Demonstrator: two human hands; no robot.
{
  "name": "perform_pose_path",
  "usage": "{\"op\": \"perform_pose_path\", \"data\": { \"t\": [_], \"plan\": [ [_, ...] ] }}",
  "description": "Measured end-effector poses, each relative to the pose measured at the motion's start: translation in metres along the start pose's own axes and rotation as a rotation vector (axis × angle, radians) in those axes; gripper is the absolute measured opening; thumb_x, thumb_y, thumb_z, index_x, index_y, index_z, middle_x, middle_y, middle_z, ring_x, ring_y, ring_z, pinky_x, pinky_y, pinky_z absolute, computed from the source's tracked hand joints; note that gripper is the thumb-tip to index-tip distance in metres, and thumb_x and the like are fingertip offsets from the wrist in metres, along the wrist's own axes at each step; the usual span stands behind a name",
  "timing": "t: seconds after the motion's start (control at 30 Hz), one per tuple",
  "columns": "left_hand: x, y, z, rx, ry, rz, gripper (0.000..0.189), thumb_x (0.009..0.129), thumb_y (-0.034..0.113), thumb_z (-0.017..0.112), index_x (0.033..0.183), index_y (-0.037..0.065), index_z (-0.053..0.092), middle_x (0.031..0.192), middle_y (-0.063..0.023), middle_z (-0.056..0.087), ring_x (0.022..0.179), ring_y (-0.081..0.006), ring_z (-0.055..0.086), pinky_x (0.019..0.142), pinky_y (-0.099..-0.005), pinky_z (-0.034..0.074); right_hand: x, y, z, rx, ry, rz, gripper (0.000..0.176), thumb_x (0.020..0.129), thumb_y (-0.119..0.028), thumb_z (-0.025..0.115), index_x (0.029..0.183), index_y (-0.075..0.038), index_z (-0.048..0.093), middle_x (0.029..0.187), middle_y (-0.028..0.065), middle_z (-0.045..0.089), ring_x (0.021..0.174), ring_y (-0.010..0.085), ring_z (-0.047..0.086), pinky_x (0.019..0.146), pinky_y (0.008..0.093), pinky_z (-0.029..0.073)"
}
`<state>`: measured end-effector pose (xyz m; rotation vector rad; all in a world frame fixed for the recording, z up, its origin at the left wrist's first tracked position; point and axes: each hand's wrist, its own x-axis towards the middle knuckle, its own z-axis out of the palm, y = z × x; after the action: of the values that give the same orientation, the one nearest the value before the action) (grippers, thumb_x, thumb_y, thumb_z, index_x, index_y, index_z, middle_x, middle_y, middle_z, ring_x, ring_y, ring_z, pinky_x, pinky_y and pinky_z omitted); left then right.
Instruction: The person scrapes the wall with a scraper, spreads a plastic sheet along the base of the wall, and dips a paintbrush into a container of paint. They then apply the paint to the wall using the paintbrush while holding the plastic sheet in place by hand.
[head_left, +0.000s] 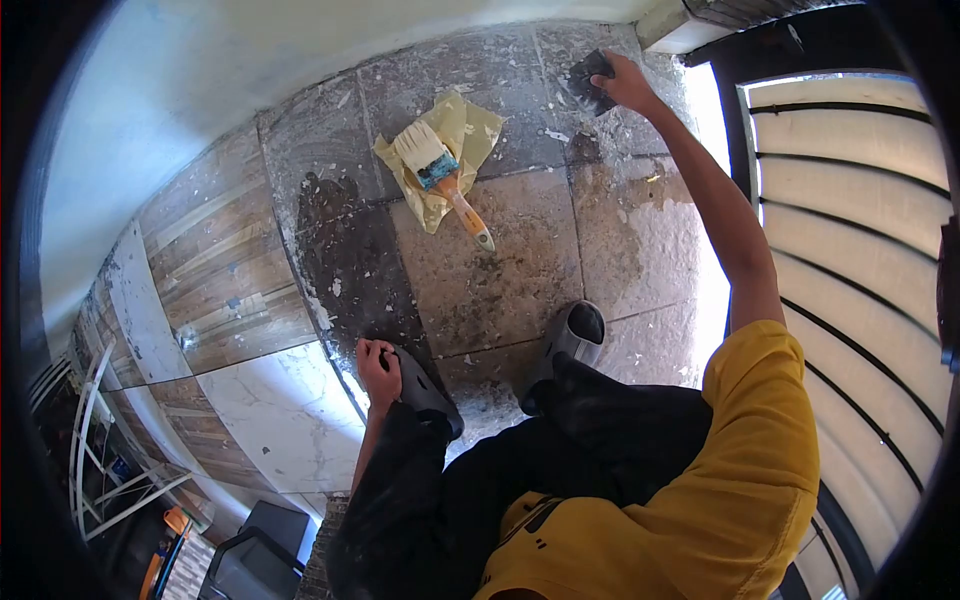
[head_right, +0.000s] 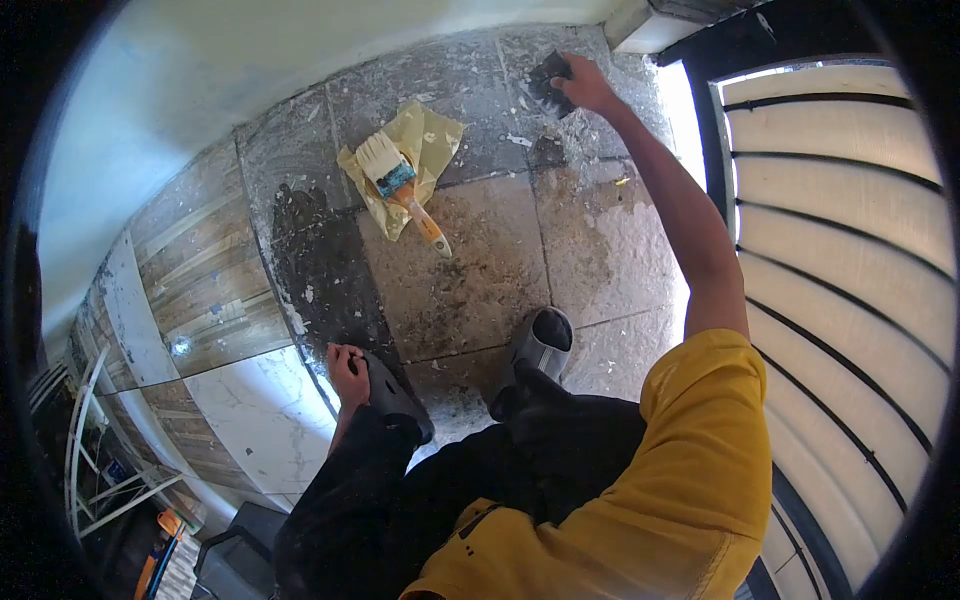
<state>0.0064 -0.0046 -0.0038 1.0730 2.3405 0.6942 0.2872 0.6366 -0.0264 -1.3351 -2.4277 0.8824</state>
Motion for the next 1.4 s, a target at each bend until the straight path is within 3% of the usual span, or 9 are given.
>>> {"op": "perform_pose_path", "data": {
  "t": [0.27, 0.4, 0.5, 0.6, 0.7, 0.73, 0.83, 0.97, 1.4],
  "plan": [
    [0.001, 0.001, 0.000, 0.002, -0.009, 0.030, 0.003, 0.083, 0.000, 0.054, 0.085, 0.000, 0.056, 0.090, -0.0136, 0.050, 0.087, -0.0328, 0.055, 0.079, -0.0419, 0.044, 0.010, 0.067, 0.020, 0.127, -0.109, 0.028, 0.037, 0.079, -0.017, 0.078, 0.113, -0.003, 0.073, 0.104, 0.0191, 0.075, 0.099, 0.0303, 0.072, 0.092, 0.0419, 0.055],
    [-0.002, -0.001, -0.001, 0.001, -0.034, 0.007, 0.003, 0.083, 0.001, 0.055, 0.085, 0.001, 0.057, 0.091, -0.0140, 0.051, 0.089, -0.0331, 0.055, 0.081, -0.0428, 0.044, -0.003, 0.029, 0.032, 0.034, -0.119, 0.136, 0.037, 0.080, -0.019, 0.078, 0.112, -0.001, 0.072, 0.104, 0.0196, 0.075, 0.099, 0.0333, 0.072, 0.092, 0.0433, 0.054],
    [0.005, -0.001, -0.006, 0.014, -0.019, 0.010, 0.004, 0.082, 0.001, 0.055, 0.085, 0.001, 0.057, 0.091, -0.0141, 0.051, 0.089, -0.0333, 0.055, 0.081, -0.0430, 0.044, 0.015, 0.075, 0.037, 0.234, -0.089, 0.085, 0.043, 0.081, -0.021, 0.079, 0.117, -0.001, 0.070, 0.110, 0.0211, 0.074, 0.104, 0.0364, 0.070, 0.095, 0.0453, 0.053],
    [0.000, -0.003, -0.001, 0.006, -0.031, 0.008, 0.004, 0.082, 0.001, 0.055, 0.085, 0.002, 0.057, 0.091, -0.0141, 0.051, 0.090, -0.0337, 0.055, 0.081, -0.0433, 0.044, 0.010, 0.107, 0.062, -0.096, 0.039, 0.106, 0.055, 0.080, -0.024, 0.080, 0.128, -0.002, 0.064, 0.121, 0.0221, 0.070, 0.109, 0.0410, 0.068, 0.096, 0.0470, 0.054],
    [-0.002, -0.001, -0.003, 0.013, -0.036, 0.007, 0.003, 0.082, 0.001, 0.055, 0.085, 0.002, 0.056, 0.091, -0.0141, 0.051, 0.091, -0.0343, 0.056, 0.081, -0.0437, 0.044, -0.001, 0.047, 0.046, -0.129, 0.042, 0.039, 0.055, 0.080, -0.025, 0.080, 0.127, -0.001, 0.065, 0.124, 0.0231, 0.068, 0.113, 0.0409, 0.066, 0.100, 0.0467, 0.052],
    [-0.001, -0.001, -0.004, 0.014, -0.033, 0.016, 0.003, 0.082, 0.001, 0.055, 0.085, 0.002, 0.056, 0.091, -0.0141, 0.051, 0.091, -0.0343, 0.056, 0.081, -0.0439, 0.044, 0.002, 0.023, 0.016, 0.130, -0.116, 0.171, 0.057, 0.080, -0.025, 0.079, 0.129, -0.001, 0.064, 0.130, 0.0238, 0.064, 0.121, 0.0392, 0.061, 0.105, 0.0470, 0.048],
    [0.001, -0.002, 0.001, 0.005, -0.020, 0.037, 0.004, 0.082, 0.001, 0.054, 0.086, 0.001, 0.056, 0.091, -0.0143, 0.051, 0.090, -0.0345, 0.055, 0.081, -0.0443, 0.044, 0.007, 0.054, 0.039, -0.027, 0.079, 0.133, 0.056, 0.080, -0.024, 0.079, 0.128, -0.001, 0.064, 0.127, 0.0238, 0.066, 0.121, 0.0382, 0.062, 0.104, 0.0466, 0.048],
    [0.001, 0.001, -0.002, 0.007, -0.032, 0.007, 0.004, 0.083, 0.000, 0.054, 0.086, 0.001, 0.056, 0.091, -0.0143, 0.051, 0.090, -0.0343, 0.055, 0.081, -0.0440, 0.044, 0.010, 0.035, 0.045, -0.211, 0.042, -0.037, 0.052, 0.079, -0.021, 0.077, 0.125, -0.001, 0.065, 0.114, 0.0232, 0.071, 0.108, 0.0402, 0.068, 0.098, 0.0455, 0.053],
    [0.002, -0.006, 0.000, -0.004, -0.026, -0.002, 0.004, 0.082, 0.000, 0.055, 0.085, 0.001, 0.057, 0.091, -0.0136, 0.052, 0.090, -0.0330, 0.055, 0.083, -0.0430, 0.044, -0.002, -0.013, 0.028, -0.257, -0.049, -0.058, 0.046, 0.086, -0.021, 0.071, 0.127, -0.003, 0.063, 0.111, 0.0249, 0.071, 0.109, 0.0444, 0.066, 0.096, 0.0510, 0.053]
  ]
}}
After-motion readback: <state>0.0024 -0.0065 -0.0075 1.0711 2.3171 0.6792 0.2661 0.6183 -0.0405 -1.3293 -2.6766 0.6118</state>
